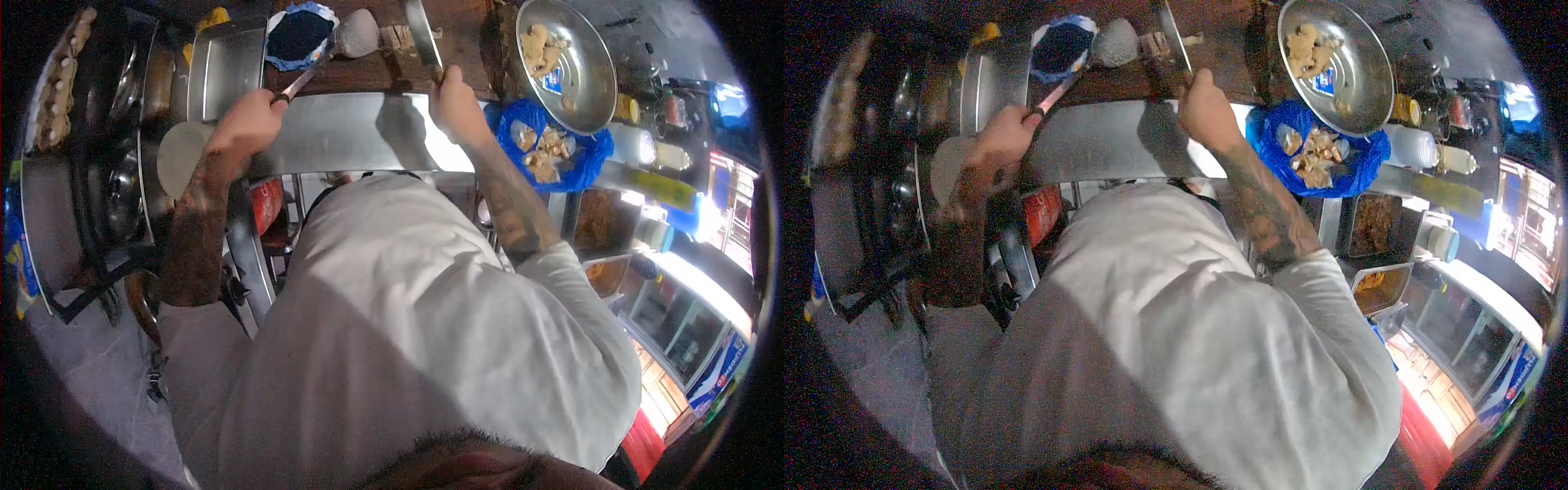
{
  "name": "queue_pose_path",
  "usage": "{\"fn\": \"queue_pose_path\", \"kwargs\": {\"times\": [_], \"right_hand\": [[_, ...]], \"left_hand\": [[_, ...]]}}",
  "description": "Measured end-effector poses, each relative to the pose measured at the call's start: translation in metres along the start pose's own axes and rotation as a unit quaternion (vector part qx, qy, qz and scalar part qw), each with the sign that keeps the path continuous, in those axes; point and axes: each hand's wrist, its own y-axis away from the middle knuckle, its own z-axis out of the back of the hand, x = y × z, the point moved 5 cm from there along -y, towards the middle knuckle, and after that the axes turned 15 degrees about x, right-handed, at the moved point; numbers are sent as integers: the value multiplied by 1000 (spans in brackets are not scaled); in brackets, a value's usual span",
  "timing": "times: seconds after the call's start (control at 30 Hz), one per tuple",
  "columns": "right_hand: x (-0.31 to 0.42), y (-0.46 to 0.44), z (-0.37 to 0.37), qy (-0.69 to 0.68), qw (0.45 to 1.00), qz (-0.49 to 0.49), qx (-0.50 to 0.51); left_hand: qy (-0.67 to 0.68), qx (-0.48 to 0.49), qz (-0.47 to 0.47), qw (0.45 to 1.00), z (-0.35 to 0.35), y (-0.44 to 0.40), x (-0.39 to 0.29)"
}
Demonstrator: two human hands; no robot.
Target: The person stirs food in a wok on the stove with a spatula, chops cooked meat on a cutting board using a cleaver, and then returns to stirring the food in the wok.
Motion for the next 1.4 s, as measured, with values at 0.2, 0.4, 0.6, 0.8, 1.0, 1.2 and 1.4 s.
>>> {"fn": "queue_pose_path", "kwargs": {"times": [0.2, 0.4, 0.6, 0.8, 1.0, 1.2, 1.4], "right_hand": [[-33, -18, -36, 18, 999, -1, 46], [-16, -12, -27, 33, 998, 57, -16], [7, -9, 3, -49, 986, -76, 141], [-50, -36, -56, 41, 998, 18, 50], [-11, -15, -33, 26, 998, 60, 13], [4, -9, -25, 12, 997, 7, 79], [-27, -32, -55, 35, 996, -2, 82]], "left_hand": [[17, -5, 11, 1000, -1, -6, 0], [20, 30, 23, 999, -1, -3, 2], [23, 50, 16, 998, 1, 5, 0], [30, 28, -7, 999, 7, 7, -2], [61, 34, 9, 998, 10, 12, 2], [48, 59, 40, 996, 1, 14, 10], [29, 46, 26, 998, 7, 24, -5]]}}
